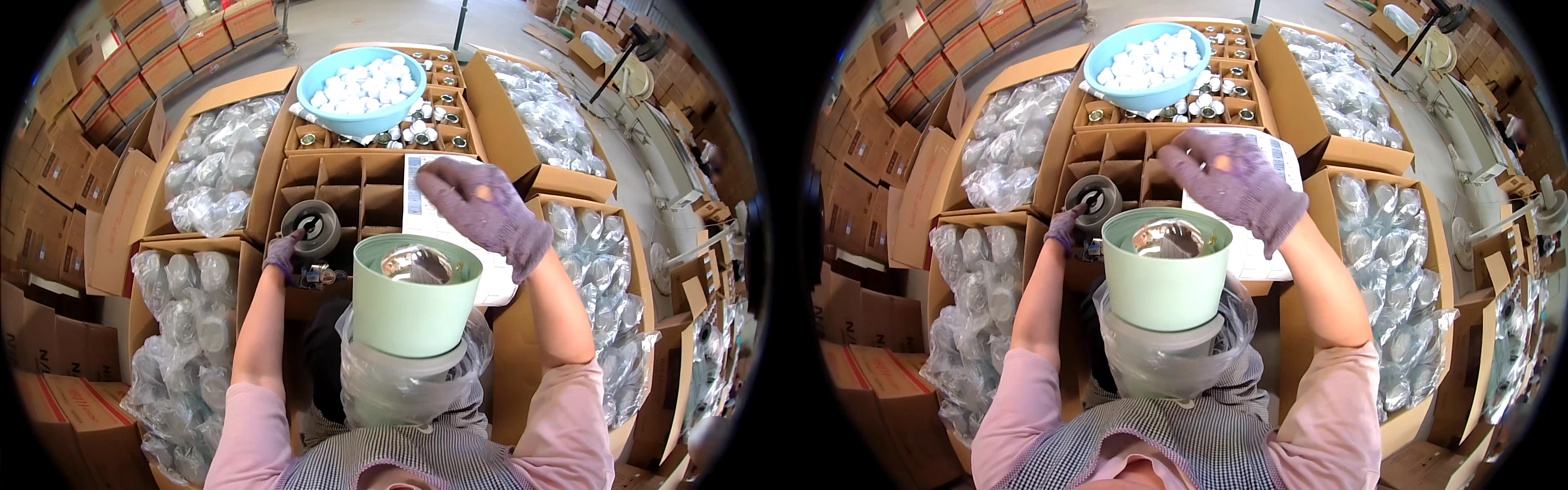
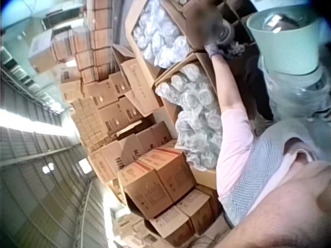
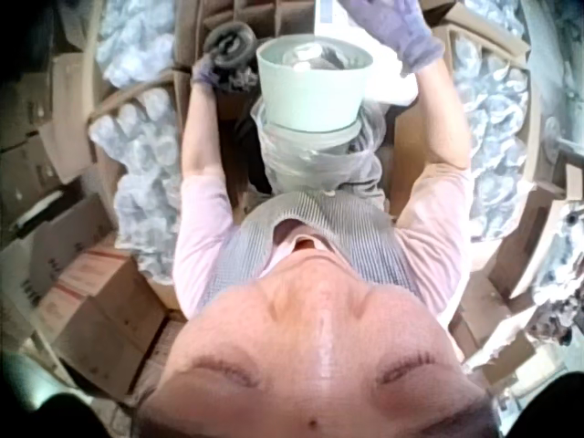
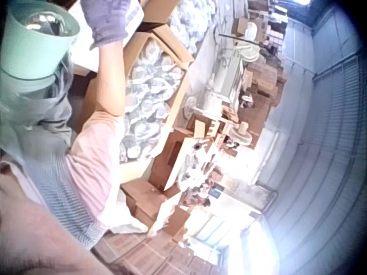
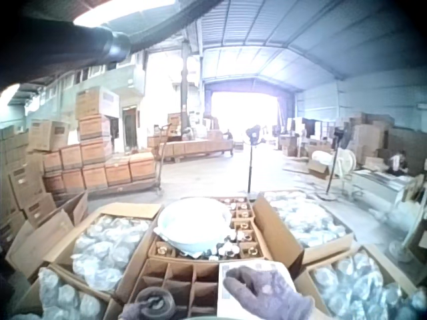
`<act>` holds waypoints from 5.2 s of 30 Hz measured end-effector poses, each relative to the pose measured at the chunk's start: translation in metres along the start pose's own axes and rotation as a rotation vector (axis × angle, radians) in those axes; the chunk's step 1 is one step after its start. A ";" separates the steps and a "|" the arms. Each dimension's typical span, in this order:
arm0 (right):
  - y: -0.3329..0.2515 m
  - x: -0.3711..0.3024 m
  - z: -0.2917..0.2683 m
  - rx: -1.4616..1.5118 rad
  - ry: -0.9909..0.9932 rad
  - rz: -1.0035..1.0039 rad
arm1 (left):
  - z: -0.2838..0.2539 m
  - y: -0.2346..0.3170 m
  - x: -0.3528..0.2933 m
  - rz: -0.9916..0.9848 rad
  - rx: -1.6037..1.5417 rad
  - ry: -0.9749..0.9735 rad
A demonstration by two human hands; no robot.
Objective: The person assembles cylindrical containers by removing plastic wrapping, peeling off labels, and attaching lids. They handle multiple containers, including pink and green ones, and place the finished items into a cardboard box.
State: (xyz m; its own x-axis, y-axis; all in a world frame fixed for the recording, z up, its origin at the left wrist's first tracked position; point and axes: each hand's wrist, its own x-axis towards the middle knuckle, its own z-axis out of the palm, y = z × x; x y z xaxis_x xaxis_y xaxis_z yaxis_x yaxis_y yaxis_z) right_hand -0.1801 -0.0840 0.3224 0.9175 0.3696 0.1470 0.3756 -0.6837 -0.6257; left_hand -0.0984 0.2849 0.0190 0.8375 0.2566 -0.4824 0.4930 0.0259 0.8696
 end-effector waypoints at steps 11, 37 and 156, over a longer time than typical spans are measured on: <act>0.057 0.029 0.035 1.386 -0.233 0.090 | 0.068 0.173 -0.203 1.260 -0.172 -0.329; -0.008 -0.016 0.010 -0.134 0.607 -0.460 | 0.099 0.205 -0.245 1.426 0.241 -0.108; -0.019 -0.060 0.017 0.842 0.078 -0.372 | 0.069 0.151 -0.241 1.112 -0.108 -0.751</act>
State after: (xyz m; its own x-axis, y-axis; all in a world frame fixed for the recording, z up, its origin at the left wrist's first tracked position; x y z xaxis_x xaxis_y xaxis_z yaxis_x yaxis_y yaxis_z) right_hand -0.2451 -0.0821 0.3122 0.7747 0.4095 0.4818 0.4565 0.1650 -0.8743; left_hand -0.2096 0.1607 0.2596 0.7210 -0.3957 0.5688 -0.5187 0.2360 0.8217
